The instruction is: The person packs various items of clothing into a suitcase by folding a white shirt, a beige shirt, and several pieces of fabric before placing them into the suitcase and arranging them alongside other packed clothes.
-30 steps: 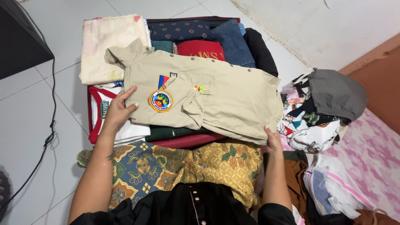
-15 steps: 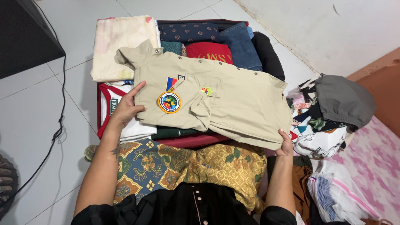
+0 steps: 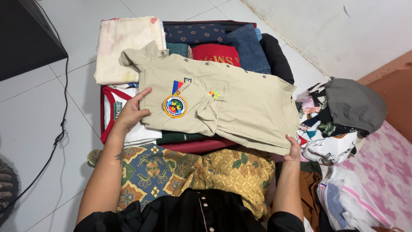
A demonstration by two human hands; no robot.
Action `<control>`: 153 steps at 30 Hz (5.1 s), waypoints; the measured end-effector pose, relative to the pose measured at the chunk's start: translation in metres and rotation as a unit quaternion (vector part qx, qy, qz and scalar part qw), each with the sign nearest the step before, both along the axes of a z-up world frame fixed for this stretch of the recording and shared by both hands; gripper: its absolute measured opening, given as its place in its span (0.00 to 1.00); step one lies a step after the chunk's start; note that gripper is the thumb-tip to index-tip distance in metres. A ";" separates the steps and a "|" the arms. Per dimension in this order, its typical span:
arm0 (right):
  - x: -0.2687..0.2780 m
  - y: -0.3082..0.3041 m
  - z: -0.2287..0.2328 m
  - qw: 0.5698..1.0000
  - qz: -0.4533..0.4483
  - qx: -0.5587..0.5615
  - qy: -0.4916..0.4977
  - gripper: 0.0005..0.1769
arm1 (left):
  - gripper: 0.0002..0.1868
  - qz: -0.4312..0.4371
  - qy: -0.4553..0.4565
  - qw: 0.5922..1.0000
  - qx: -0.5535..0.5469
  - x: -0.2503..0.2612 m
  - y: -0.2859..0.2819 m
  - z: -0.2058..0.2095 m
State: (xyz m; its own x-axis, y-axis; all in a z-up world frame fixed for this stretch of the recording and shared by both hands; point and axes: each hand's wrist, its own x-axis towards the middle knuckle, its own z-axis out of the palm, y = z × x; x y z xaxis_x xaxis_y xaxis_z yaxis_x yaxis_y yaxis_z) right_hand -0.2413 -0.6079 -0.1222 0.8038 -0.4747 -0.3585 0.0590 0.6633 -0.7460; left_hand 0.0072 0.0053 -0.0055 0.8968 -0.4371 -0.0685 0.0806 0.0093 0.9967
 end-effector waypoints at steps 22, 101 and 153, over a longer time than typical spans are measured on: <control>0.170 0.395 0.206 0.558 0.341 -0.743 -0.142 0.44 | 0.43 0.096 0.121 0.944 -0.293 0.018 0.005 -0.017; 0.173 0.258 0.239 0.755 0.126 -0.621 -0.169 0.27 | 0.07 -0.068 -0.688 0.532 0.489 -0.002 -0.194 0.212; 0.095 0.075 0.021 0.567 0.055 -0.794 -0.210 0.46 | 0.44 -0.173 -0.696 0.643 0.270 -0.026 -0.071 0.008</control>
